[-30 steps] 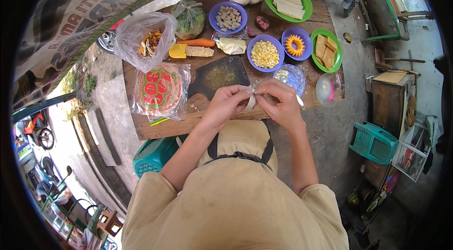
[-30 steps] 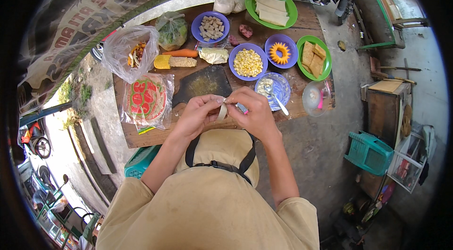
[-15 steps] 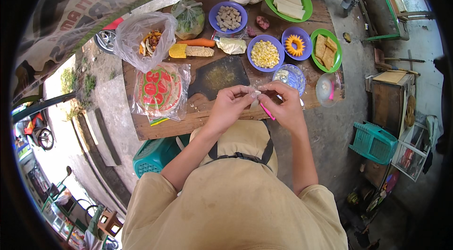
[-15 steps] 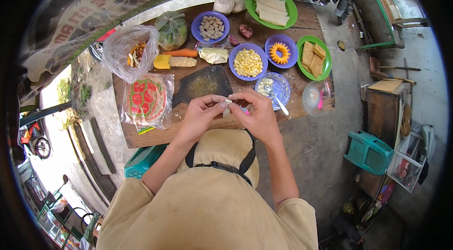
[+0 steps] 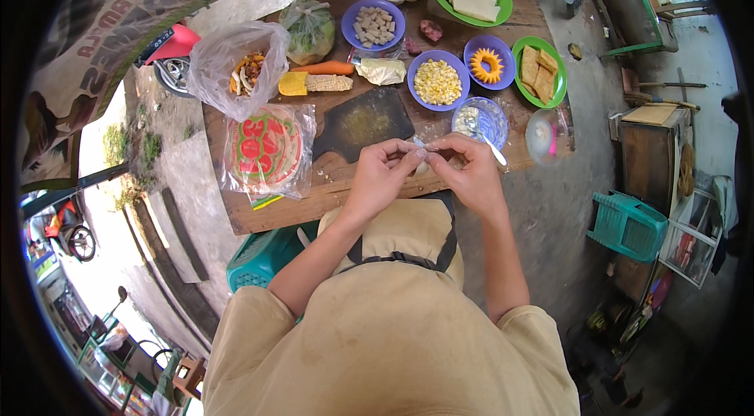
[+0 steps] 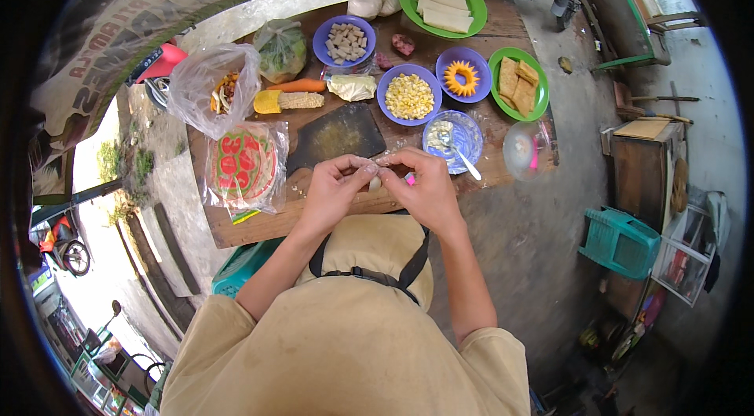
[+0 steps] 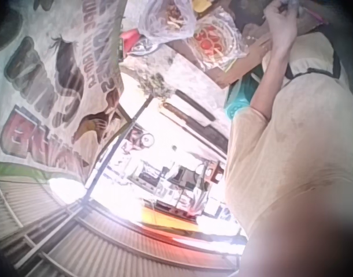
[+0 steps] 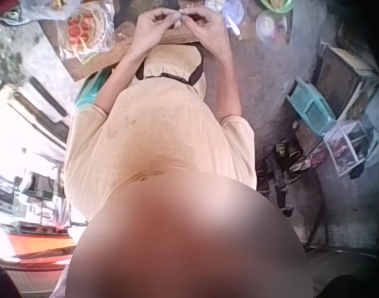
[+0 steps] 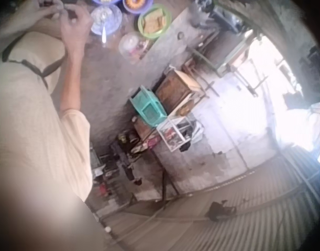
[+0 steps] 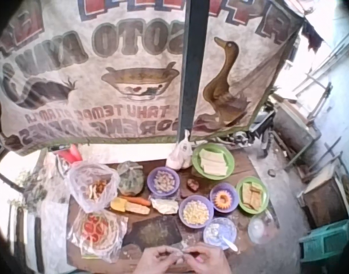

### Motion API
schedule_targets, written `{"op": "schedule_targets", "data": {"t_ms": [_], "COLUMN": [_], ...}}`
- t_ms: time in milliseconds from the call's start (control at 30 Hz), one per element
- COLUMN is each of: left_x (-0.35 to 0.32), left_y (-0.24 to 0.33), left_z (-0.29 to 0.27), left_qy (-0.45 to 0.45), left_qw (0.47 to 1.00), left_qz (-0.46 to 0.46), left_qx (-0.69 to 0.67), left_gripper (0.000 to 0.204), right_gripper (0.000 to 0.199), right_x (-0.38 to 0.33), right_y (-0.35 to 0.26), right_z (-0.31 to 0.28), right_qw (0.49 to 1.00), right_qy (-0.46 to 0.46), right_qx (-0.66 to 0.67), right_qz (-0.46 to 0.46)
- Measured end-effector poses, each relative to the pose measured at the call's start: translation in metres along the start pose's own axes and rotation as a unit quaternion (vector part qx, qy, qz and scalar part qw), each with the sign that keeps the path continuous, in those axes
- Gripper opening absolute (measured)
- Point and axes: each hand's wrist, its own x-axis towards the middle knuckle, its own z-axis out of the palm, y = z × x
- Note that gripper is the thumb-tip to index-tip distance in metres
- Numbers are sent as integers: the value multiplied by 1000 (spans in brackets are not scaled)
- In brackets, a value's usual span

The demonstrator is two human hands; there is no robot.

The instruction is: The person assembles small food items by hand, using a knife to spread a white paste onto thin rectangular sheets and then folding them. The person handles multiple pre-portioned ingredients on a wooden table and places the folded items into a plastic bag.

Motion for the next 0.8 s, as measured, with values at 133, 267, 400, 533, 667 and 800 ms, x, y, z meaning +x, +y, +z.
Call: {"op": "schedule_targets", "data": {"t_ms": [133,267,400,533,667,800], "left_x": [1,0,3,3,6,9], "left_y": [3,5,4,2,2,3], "left_z": [0,1,-2,-3,-8,-16], "left_qy": [-8,-27,-43,-44,-54,-81], "left_qw": [1000,999,994,989,985,978], "left_qz": [-7,-34,-97,-122,-146,-156], "left_qx": [-2,9,-20,-64,-77,-113], "left_gripper": [18,17,19,19,19,19], "right_gripper": [18,17,17,16,14,13], "right_x": [-2,-4,-5,-3,0,4], "right_y": [5,11,8,0,-7,-10], "right_z": [0,1,-2,-4,-8,-11], "right_qw": [998,994,998,999,994,991], "right_qy": [10,26,22,21,9,-11], "right_qx": [54,90,40,-26,-78,-77], "right_qz": [14,58,31,-11,-71,-113]}}
